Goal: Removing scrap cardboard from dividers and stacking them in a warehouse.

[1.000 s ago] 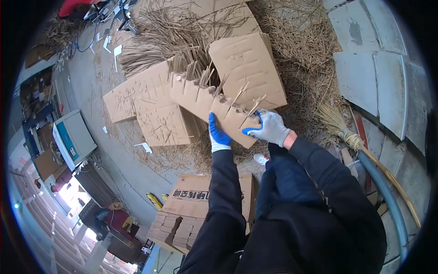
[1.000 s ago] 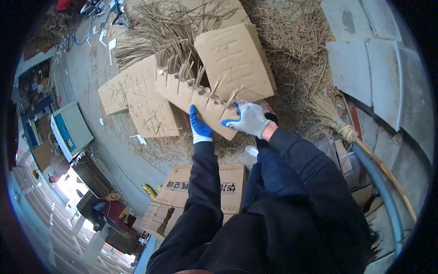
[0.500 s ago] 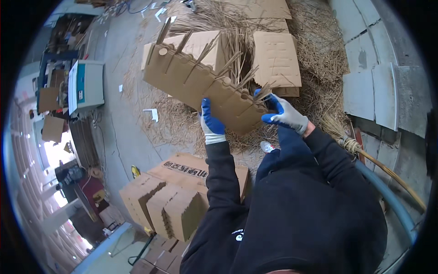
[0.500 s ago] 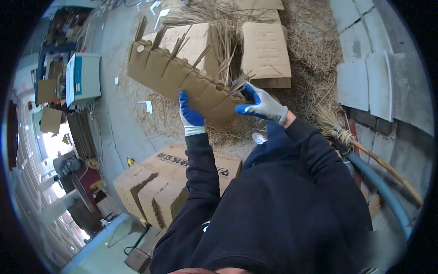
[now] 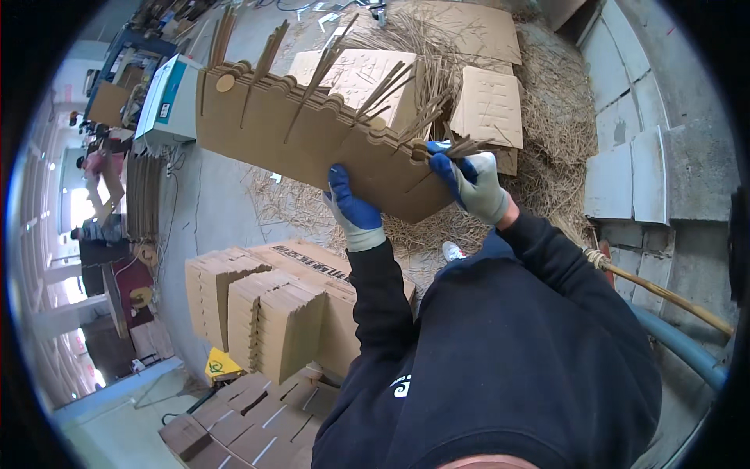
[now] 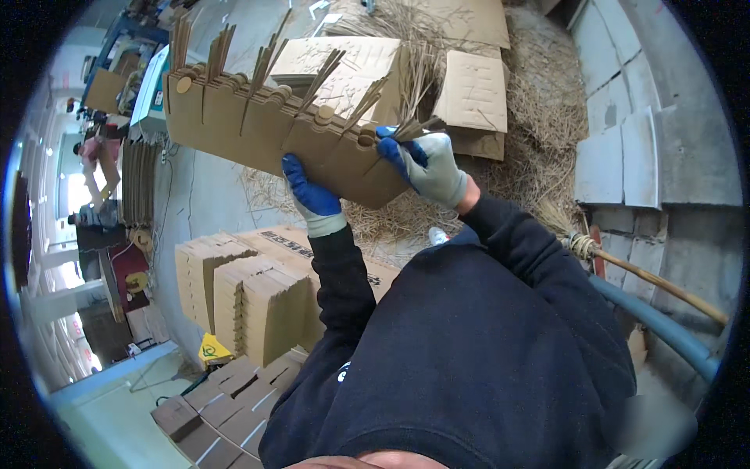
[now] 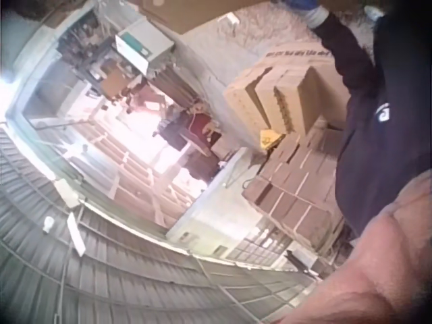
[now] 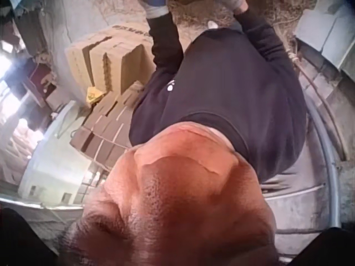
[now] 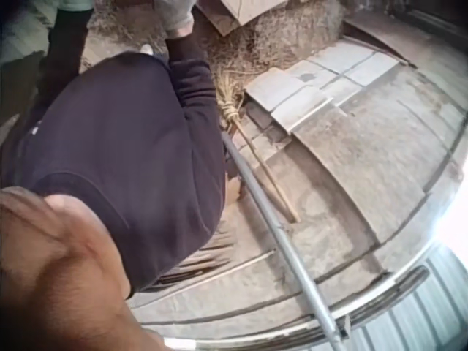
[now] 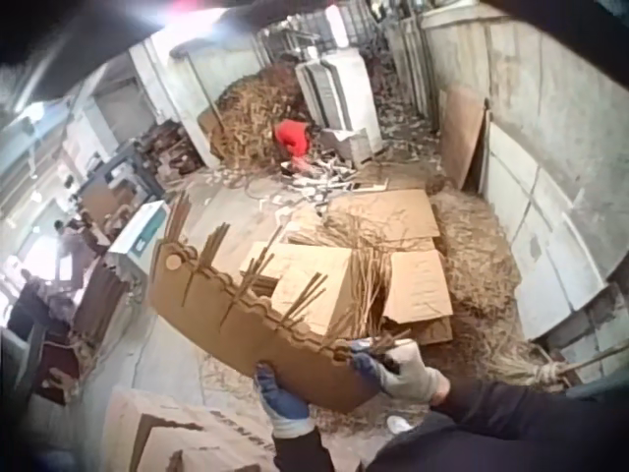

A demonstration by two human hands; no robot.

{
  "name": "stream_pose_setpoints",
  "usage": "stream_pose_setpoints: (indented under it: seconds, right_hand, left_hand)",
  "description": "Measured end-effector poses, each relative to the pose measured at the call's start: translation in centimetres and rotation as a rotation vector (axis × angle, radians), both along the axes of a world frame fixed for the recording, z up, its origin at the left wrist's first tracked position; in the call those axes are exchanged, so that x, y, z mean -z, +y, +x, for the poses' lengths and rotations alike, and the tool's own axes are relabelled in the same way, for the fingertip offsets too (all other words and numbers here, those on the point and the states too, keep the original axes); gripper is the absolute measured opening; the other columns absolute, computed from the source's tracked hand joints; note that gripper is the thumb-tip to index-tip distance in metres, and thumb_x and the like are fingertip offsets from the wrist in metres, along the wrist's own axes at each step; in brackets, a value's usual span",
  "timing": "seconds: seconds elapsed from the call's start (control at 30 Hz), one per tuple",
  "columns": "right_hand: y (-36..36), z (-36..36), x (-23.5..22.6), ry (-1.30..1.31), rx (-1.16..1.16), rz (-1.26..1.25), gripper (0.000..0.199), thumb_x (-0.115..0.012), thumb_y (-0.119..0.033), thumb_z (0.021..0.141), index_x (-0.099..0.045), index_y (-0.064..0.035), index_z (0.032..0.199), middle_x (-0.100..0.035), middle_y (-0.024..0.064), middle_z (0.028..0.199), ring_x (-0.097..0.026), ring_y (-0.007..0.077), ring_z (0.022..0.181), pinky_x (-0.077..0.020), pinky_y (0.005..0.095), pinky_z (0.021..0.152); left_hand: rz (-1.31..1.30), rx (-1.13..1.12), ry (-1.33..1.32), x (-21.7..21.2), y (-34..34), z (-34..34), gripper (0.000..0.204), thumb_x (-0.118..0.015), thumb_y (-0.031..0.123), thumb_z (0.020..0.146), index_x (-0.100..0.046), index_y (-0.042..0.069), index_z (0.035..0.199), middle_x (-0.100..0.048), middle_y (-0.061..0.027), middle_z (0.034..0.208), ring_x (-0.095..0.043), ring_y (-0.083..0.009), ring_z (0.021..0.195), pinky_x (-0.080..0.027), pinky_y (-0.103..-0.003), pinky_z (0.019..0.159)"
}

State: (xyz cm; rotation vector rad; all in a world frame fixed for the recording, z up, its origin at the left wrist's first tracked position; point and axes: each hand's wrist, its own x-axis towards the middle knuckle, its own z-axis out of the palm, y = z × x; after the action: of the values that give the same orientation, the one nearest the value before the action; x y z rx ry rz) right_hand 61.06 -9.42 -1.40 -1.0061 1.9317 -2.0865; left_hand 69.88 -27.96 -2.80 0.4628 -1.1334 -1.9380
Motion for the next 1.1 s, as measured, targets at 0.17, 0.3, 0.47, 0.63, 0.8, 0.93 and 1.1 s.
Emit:
stream_pose_setpoints:
  seconds: [0.17,0.3,0.47,0.63,0.8,0.93,1.1]
  right_hand:
    - [0.6,0.4,1.4,-0.321,0.022,-0.059,0.021,-0.060,-0.010,0.096,-0.072,0.0074,0.095,-0.074,0.0124,0.086,-0.063,0.0064,0.073,-0.0504,0.0226,0.066]
    - [1.5,0.5,-0.1,-0.513,-0.022,-0.285,0.025,-0.058,-0.012,0.098,-0.070,0.0104,0.099,-0.074,0.0092,0.096,-0.066,0.0074,0.081,-0.0513,0.0209,0.073]
    - [4.1,-0.2,-0.6,-0.513,0.005,-0.323,0.024,-0.058,-0.011,0.098,-0.070,0.0101,0.100,-0.074,0.0094,0.096,-0.066,0.0071,0.081,-0.0521,0.0221,0.073]
    - [9.1,-2.1,-3.1,-0.102,0.147,0.156,0.014,-0.065,-0.008,0.093,-0.072,0.0044,0.092,-0.073,0.0096,0.080,-0.068,0.0100,0.070,-0.0531,0.0259,0.062]
    - [10.1,-6.2,-1.3,0.545,0.399,-0.103,0.007,-0.071,-0.007,0.085,-0.072,-0.0002,0.086,-0.067,0.0105,0.071,-0.055,0.0265,0.050,-0.0468,0.0278,0.051]
    - [11.5,-5.7,-2.0,-0.206,0.199,-0.248,0.018,-0.065,-0.014,0.094,-0.073,0.0013,0.088,-0.070,0.0041,0.074,-0.055,0.0125,0.053,-0.0447,0.0240,0.052]
    - [11.1,-6.1,-3.1,-0.662,0.052,-0.411,0.030,-0.059,-0.022,0.100,-0.071,0.0049,0.093,-0.071,0.0049,0.084,-0.060,0.0063,0.071,-0.0478,0.0211,0.064]
  left_hand:
    - [-0.082,-0.091,0.018,-2.0,2.2,1.4,0.040,-0.056,0.032,0.100,-0.060,-0.002,0.120,-0.063,-0.0099,0.115,-0.061,-0.0175,0.100,-0.052,-0.034,0.085]
    - [-0.110,-0.091,0.014,-3.0,3.7,1.0,0.041,-0.057,0.032,0.099,-0.059,-0.002,0.120,-0.063,-0.0102,0.115,-0.062,-0.0177,0.100,-0.053,-0.034,0.085]
    - [-0.103,-0.071,0.053,-3.8,6.0,-0.4,0.042,-0.059,0.033,0.098,-0.060,-0.003,0.122,-0.064,-0.0100,0.115,-0.062,-0.0176,0.101,-0.052,-0.034,0.087]
    - [0.147,0.033,0.112,-2.8,8.6,-3.0,0.039,-0.055,0.031,0.101,-0.060,-0.001,0.121,-0.064,-0.0092,0.114,-0.061,-0.0170,0.100,-0.051,-0.033,0.088]
    - [-0.094,0.082,-0.113,-2.8,11.3,-5.0,0.051,-0.055,0.040,0.099,-0.052,0.002,0.133,-0.058,-0.0126,0.130,-0.058,-0.0242,0.114,-0.047,-0.039,0.100]
    - [-0.066,0.086,0.006,-2.3,11.3,-6.4,0.052,-0.055,0.040,0.099,-0.052,0.002,0.133,-0.058,-0.0127,0.130,-0.058,-0.0243,0.115,-0.048,-0.038,0.099]
    - [-0.106,0.070,0.017,-4.4,12.1,-6.8,0.050,-0.055,0.039,0.099,-0.053,0.002,0.133,-0.058,-0.0117,0.129,-0.058,-0.0235,0.114,-0.048,-0.038,0.098]
